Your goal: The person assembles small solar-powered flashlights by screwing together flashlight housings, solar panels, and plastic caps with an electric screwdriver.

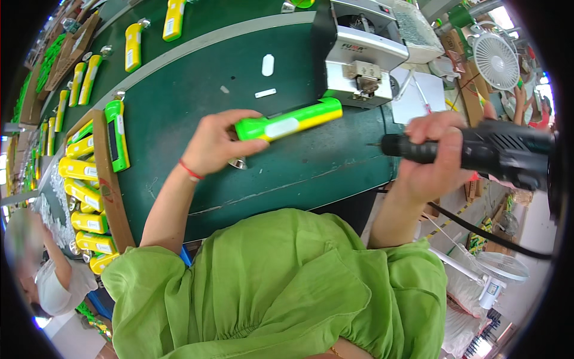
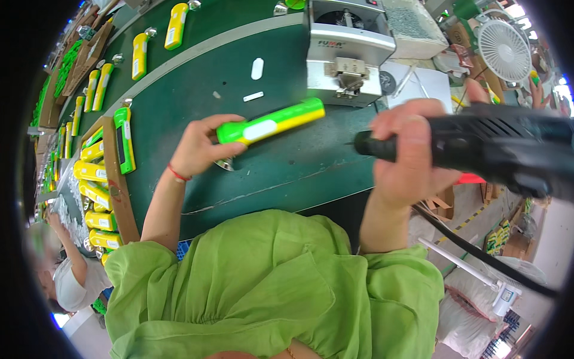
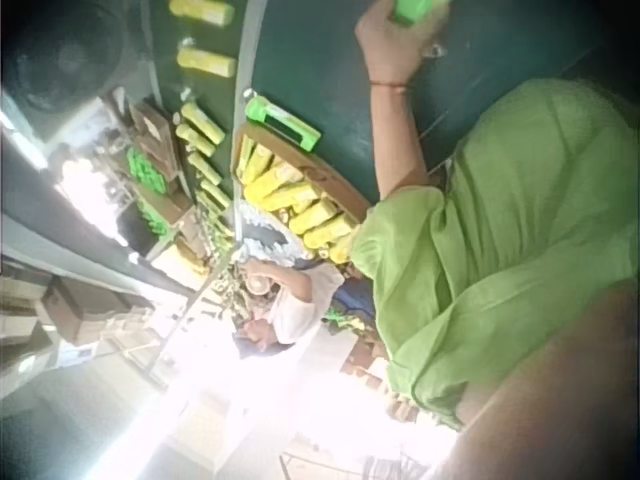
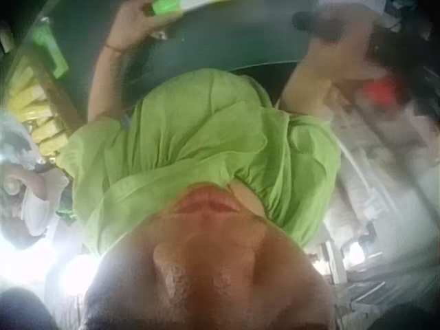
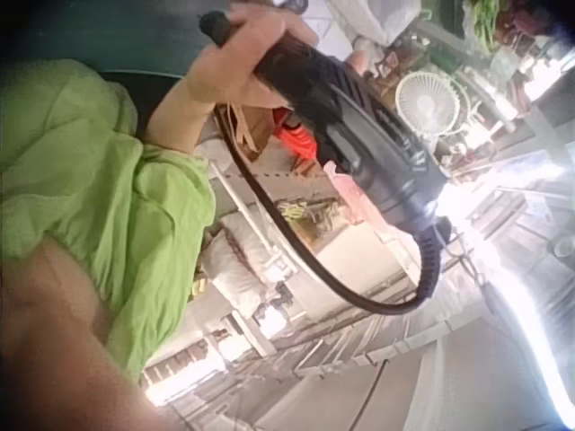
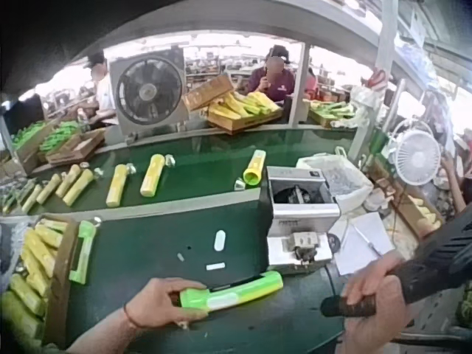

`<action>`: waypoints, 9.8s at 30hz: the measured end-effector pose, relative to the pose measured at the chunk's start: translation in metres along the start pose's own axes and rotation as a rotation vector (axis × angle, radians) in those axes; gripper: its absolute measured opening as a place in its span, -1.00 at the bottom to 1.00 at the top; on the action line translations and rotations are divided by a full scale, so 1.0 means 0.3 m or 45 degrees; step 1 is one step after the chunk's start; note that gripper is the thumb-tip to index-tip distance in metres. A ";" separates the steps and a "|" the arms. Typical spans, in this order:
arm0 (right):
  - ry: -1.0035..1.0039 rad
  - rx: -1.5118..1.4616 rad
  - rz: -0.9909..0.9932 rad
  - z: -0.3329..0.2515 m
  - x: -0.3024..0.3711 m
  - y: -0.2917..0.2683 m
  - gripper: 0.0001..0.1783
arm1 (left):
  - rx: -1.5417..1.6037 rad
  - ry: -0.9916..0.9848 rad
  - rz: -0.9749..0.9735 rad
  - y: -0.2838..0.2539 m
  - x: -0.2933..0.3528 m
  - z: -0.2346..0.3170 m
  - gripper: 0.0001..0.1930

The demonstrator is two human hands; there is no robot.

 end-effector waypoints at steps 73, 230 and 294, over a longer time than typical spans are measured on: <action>0.161 -0.063 -0.194 0.359 -0.005 0.063 -0.38 | -1.176 0.341 0.135 0.318 -0.272 0.089 -0.52; 0.165 -0.036 -0.236 0.323 -0.068 0.031 -0.28 | -0.379 0.460 0.219 0.272 -0.248 0.020 -0.49; 0.041 -0.126 -0.161 0.229 -0.044 0.028 -0.27 | -0.543 0.537 0.247 0.197 -0.242 0.012 -0.46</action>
Point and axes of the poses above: each hand's wrist, its own x-axis away from the middle knuckle, its own y-axis out of the palm, z = x × y, the point moved 6 cm from there along -x, towards the middle knuckle, and after that the axes turned 12 degrees about -z, right-handed, at the moved point
